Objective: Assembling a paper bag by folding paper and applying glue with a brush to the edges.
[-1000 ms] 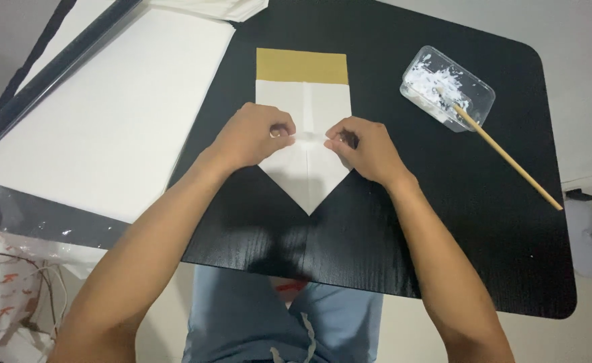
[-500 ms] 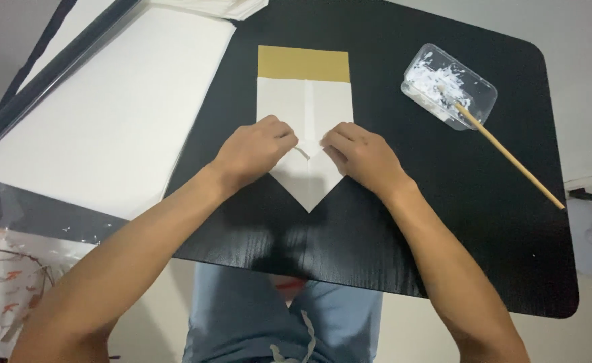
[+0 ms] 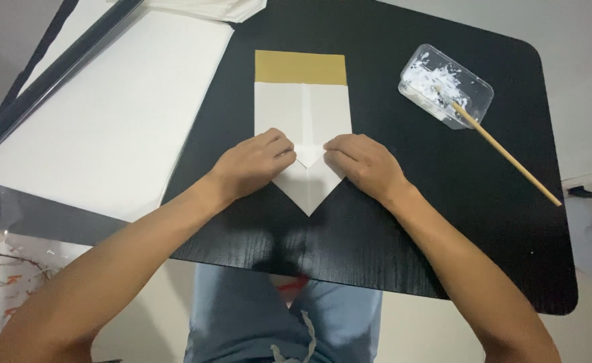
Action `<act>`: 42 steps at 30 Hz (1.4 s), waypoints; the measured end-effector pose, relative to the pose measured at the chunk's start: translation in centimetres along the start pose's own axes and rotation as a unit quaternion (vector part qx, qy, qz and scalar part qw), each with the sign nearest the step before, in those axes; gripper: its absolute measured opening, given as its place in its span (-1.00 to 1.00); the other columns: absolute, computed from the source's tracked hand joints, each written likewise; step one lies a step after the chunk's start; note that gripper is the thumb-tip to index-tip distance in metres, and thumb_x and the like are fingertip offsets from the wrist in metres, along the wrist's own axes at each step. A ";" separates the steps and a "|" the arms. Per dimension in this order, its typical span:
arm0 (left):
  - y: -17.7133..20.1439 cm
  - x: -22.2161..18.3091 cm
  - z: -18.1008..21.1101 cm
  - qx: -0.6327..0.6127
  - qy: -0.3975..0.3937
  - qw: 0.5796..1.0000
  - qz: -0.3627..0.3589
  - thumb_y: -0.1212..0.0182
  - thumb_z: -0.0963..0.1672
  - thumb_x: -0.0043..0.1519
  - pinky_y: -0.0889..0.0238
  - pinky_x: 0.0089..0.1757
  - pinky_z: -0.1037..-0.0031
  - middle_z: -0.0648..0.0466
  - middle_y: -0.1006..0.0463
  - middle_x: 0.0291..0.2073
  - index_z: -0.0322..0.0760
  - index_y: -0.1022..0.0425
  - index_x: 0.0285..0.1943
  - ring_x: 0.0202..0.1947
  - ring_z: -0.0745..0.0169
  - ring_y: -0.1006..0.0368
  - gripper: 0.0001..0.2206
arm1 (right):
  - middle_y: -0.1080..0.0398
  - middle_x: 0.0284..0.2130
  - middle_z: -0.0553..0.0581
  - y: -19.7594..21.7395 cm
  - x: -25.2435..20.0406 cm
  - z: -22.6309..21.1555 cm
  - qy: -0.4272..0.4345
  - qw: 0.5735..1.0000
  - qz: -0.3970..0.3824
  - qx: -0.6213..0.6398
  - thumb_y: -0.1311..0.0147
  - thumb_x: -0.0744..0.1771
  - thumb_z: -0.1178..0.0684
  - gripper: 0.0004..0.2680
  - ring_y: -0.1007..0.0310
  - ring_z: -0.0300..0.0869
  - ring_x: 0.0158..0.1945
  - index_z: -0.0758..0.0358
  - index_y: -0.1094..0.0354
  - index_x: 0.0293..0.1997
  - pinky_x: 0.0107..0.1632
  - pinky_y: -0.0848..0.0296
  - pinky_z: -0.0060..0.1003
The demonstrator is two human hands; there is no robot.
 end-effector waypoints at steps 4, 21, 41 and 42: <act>1.6 -0.3 0.7 -0.007 0.017 1.000 0.004 -0.13 -0.19 0.35 -0.42 -0.02 0.59 0.19 -0.54 -0.17 -0.10 -0.45 -0.10 0.03 0.37 -0.45 -0.94 | -0.44 -0.26 -0.03 -0.5 -0.1 -0.3 0.009 1.000 -0.007 -0.010 0.02 0.44 0.09 -0.93 -0.49 -0.29 -0.07 0.11 -0.38 -0.15 0.03 -0.48 -0.41; 4.7 -1.3 2.0 -0.006 -0.016 1.000 0.022 -0.18 -0.19 0.30 -0.41 -0.01 0.63 0.27 -0.45 -0.22 -0.02 -0.51 -0.11 0.01 0.44 -0.42 -0.90 | -0.33 0.13 -0.01 1.1 -1.8 -1.9 0.020 0.988 -0.155 0.019 0.17 0.46 0.04 -0.78 -0.29 -0.19 0.34 -0.12 -0.37 0.21 0.30 -0.36 -0.23; 3.9 -1.0 1.9 -0.001 -0.030 0.999 -0.020 -0.11 -0.14 0.36 -0.41 0.08 0.63 0.36 -0.38 -0.13 0.09 -0.40 -0.06 0.12 0.49 -0.35 -0.91 | -0.21 0.21 0.03 1.1 -1.7 -3.3 -0.049 0.968 -0.243 0.035 0.25 0.45 0.03 -0.71 -0.10 -0.08 0.47 -0.21 -0.26 0.32 0.40 -0.21 -0.01; 3.8 -1.0 1.8 0.003 -0.028 0.999 -0.023 -0.10 -0.13 0.36 -0.40 0.08 0.63 0.37 -0.36 -0.13 0.09 -0.40 -0.05 0.12 0.50 -0.34 -0.91 | -0.20 0.23 0.03 1.2 -1.5 -3.4 -0.049 0.966 -0.249 0.038 0.23 0.45 0.03 -0.72 -0.09 -0.06 0.47 -0.19 -0.30 0.31 0.40 -0.20 0.01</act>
Point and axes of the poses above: each hand's wrist, its own x-axis towards the middle knuckle, its own y-axis out of the back of the hand, z = x × y, the point moved 4 cm from there along x, towards the middle knuckle
